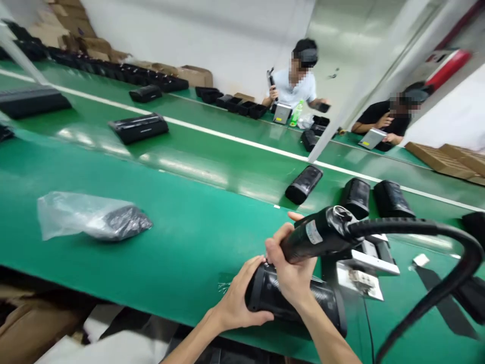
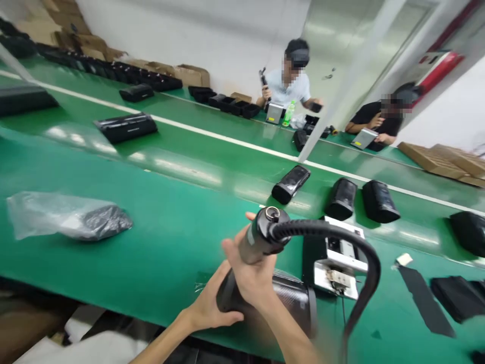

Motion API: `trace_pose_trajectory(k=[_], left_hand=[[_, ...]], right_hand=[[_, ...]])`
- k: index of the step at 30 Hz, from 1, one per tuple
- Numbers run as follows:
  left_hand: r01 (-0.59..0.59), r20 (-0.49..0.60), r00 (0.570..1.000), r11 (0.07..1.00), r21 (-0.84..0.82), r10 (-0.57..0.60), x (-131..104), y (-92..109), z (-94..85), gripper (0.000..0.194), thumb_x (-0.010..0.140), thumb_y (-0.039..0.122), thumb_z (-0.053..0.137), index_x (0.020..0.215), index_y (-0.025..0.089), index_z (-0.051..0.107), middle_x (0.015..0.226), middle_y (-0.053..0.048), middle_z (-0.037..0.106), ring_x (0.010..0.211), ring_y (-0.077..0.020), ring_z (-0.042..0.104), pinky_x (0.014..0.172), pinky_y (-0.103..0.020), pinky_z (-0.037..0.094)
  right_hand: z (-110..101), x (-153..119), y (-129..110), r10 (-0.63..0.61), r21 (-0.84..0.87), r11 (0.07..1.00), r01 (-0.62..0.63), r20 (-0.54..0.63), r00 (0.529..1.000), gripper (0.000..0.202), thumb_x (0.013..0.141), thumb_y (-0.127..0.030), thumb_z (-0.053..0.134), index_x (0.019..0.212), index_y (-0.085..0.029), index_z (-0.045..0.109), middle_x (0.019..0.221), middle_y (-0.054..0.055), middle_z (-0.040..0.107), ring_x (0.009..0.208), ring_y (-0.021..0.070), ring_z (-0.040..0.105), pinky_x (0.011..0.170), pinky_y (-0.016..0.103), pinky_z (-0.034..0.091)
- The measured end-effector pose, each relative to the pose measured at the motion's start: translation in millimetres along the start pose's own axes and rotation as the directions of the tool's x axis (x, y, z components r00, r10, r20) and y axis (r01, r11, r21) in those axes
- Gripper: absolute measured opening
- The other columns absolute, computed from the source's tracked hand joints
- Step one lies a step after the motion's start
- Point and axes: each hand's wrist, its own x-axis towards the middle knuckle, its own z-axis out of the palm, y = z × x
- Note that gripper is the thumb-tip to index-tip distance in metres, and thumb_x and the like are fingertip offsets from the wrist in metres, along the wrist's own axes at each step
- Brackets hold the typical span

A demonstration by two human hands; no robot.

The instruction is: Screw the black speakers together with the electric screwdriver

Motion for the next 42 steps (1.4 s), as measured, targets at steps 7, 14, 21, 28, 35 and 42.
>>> trace_pose_trajectory(k=[7, 14, 21, 28, 35, 42], left_hand=[[0.042, -0.064, 0.998, 0.969, 0.242, -0.028, -6, 0, -16.6, 0.081, 0.105, 0.057, 0.078, 0.173, 0.033, 0.042, 0.170, -0.020, 0.054, 0.156, -0.0462, 0.060, 0.123, -0.066, 0.058], [-0.325, 0.231, 0.944, 0.773, 0.545, 0.234, 31, 50, -27.1, 0.078, 0.105, 0.044, 0.079, 0.175, 0.035, 0.045, 0.174, -0.013, 0.054, 0.162, -0.0410, 0.053, 0.135, -0.067, 0.045], [-0.399, 0.545, 0.838, 0.663, 0.633, -0.017, 86, 82, 16.6, 0.115, 0.082, 0.041, 0.103, 0.178, 0.035, 0.041, 0.172, -0.021, 0.059, 0.149, -0.0481, 0.066, 0.117, -0.064, 0.061], [-0.425, 0.560, 0.828, 0.621, 0.658, -0.027, 81, 85, 17.8, 0.104, 0.086, 0.038, 0.101, 0.175, 0.035, 0.045, 0.172, -0.023, 0.057, 0.147, -0.0489, 0.067, 0.115, -0.065, 0.059], [-0.415, 0.556, 0.830, 0.630, 0.656, -0.033, 82, 86, 17.8, 0.102, 0.087, 0.041, 0.099, 0.174, 0.036, 0.046, 0.173, -0.022, 0.057, 0.147, -0.0481, 0.065, 0.116, -0.063, 0.057], [-0.408, 0.548, 0.837, 0.654, 0.637, -0.012, 81, 85, 17.7, 0.100, 0.088, 0.043, 0.099, 0.173, 0.037, 0.047, 0.173, -0.019, 0.057, 0.147, -0.0463, 0.066, 0.117, -0.060, 0.056]], right_hand=[[-100, 8, -124, -0.340, -0.038, 0.932, 0.360, -0.433, 0.835, 0.051, 0.092, -0.035, 0.098, 0.131, -0.038, 0.065, 0.067, -0.016, 0.060, 0.039, 0.0086, 0.042, 0.045, 0.024, 0.050], [-209, 6, -107, -0.461, -0.408, 0.873, 0.266, -0.518, 0.720, 0.050, 0.089, -0.031, 0.092, 0.125, -0.025, 0.058, 0.064, -0.015, 0.060, 0.039, 0.0119, 0.048, 0.042, 0.028, 0.049], [-209, 7, -62, -0.334, -0.366, 0.915, 0.172, -0.443, 0.832, 0.042, 0.094, -0.030, 0.090, 0.121, -0.026, 0.058, 0.065, -0.014, 0.059, 0.043, 0.0105, 0.051, 0.048, 0.027, 0.048], [-187, -43, -105, -0.232, -0.220, 0.964, 0.148, -0.431, 0.872, 0.043, 0.095, -0.018, 0.085, 0.129, -0.030, 0.061, 0.063, -0.015, 0.055, 0.037, 0.0097, 0.045, 0.041, 0.026, 0.045], [-148, -69, -124, -0.264, -0.136, 0.963, 0.234, -0.272, 0.925, 0.040, 0.103, -0.017, 0.078, 0.134, -0.039, 0.065, 0.065, -0.012, 0.062, 0.038, 0.0130, 0.047, 0.042, 0.030, 0.047], [-149, -64, -113, -0.247, -0.142, 0.965, 0.220, -0.211, 0.946, 0.039, 0.103, -0.017, 0.076, 0.131, -0.041, 0.065, 0.066, -0.011, 0.062, 0.039, 0.0131, 0.049, 0.041, 0.029, 0.048]])
